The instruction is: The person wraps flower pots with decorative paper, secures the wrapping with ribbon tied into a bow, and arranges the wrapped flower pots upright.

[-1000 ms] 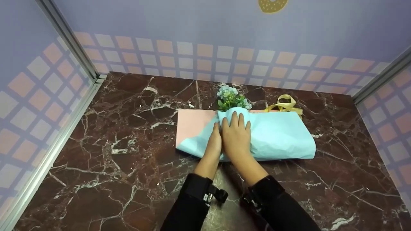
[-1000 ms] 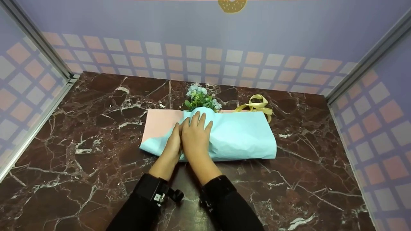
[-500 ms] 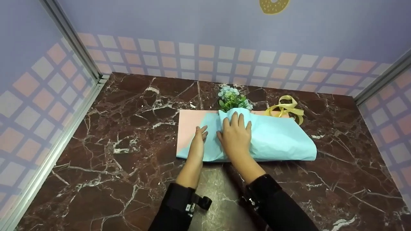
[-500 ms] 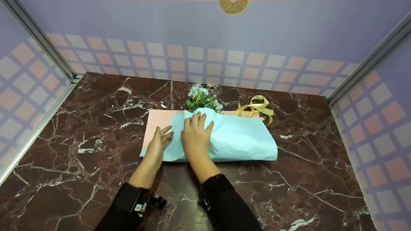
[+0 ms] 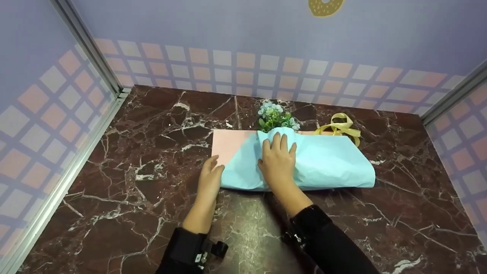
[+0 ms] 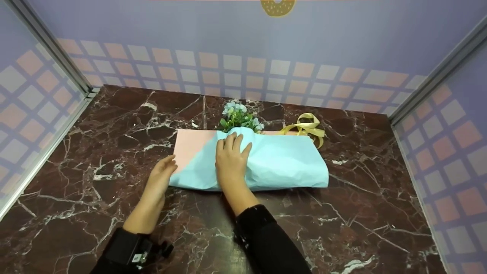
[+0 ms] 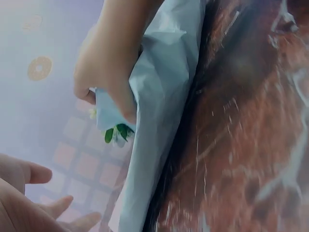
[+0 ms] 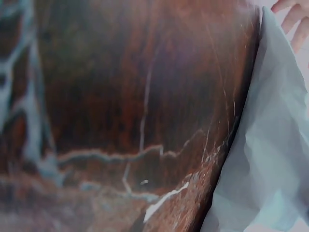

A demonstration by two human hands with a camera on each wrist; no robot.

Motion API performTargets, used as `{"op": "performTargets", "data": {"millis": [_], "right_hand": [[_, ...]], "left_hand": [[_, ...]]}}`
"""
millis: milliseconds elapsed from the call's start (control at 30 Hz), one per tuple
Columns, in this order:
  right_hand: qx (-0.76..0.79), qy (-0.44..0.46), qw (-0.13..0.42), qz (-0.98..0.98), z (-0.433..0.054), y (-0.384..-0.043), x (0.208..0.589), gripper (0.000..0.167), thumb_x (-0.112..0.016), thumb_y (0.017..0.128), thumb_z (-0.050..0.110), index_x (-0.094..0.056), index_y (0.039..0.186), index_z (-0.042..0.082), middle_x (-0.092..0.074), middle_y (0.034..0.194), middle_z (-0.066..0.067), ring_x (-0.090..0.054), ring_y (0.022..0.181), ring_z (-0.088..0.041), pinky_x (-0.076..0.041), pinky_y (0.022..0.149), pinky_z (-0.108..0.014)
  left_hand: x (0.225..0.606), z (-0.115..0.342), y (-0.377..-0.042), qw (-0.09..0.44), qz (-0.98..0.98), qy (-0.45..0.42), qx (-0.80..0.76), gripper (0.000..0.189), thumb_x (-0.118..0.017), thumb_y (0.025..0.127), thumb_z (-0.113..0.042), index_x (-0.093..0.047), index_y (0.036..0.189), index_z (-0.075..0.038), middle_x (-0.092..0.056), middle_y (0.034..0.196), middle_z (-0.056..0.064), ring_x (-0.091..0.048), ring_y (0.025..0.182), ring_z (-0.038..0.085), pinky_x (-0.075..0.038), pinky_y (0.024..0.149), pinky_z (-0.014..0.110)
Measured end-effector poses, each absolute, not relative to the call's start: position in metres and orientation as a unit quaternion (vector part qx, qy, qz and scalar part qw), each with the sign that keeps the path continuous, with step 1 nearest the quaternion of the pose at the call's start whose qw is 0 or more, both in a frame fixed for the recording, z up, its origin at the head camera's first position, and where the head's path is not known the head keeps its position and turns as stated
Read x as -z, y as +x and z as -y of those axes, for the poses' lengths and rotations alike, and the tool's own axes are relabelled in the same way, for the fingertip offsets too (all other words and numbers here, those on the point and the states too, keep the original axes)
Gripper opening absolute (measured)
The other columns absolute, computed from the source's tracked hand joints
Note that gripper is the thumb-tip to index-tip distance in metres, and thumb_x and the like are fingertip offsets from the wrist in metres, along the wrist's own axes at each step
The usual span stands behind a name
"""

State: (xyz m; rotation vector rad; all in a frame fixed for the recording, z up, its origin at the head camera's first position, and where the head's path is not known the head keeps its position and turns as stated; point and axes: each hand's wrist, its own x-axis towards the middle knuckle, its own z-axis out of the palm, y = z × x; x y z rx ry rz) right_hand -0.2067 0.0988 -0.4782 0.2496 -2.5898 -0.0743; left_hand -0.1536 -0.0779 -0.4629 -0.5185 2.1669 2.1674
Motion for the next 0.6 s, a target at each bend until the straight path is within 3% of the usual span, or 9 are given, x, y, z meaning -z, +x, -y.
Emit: {"op": "performTargets", "data": {"millis": [267,433,600], "right_hand": [[0.040,0.102,0.245,0.963,-0.102,-0.205,0.475,0.054,-0.086,0.068,0.030,-0.057,0.105,0.004,-0.051,0.132,-0.024,-0.046,0.125,-0.041,-0.039,0.098,-0.062],[0.019,0.089,0.216,0.972,-0.110,-0.205,0.474,0.067,-0.090,0.064,0.036,-0.051,0.107,0.003,-0.046,0.133,-0.025,-0.042,0.126,-0.041,-0.038,0.099,-0.062],[-0.003,0.091,0.225,0.970,-0.114,-0.206,0.476,0.070,-0.090,0.063,0.038,-0.050,0.108,0.004,-0.046,0.132,-0.024,-0.042,0.124,-0.041,-0.039,0.097,-0.061]], "left_hand": [[0.475,0.090,-0.148,0.048,-0.712,-0.170,-0.679,0.052,-0.050,0.096,-0.005,-0.036,0.144,0.009,-0.039,0.144,0.031,-0.036,0.135,0.041,-0.030,0.111,0.048],[0.478,0.095,-0.147,0.059,-0.749,-0.159,-0.641,0.052,-0.055,0.095,-0.009,-0.040,0.142,0.009,-0.047,0.136,0.029,-0.042,0.128,0.041,-0.038,0.105,0.049],[0.480,0.101,-0.150,0.045,-0.761,-0.165,-0.626,0.049,-0.061,0.094,-0.013,-0.048,0.135,0.012,-0.052,0.130,0.029,-0.048,0.122,0.038,-0.042,0.100,0.045]]}}
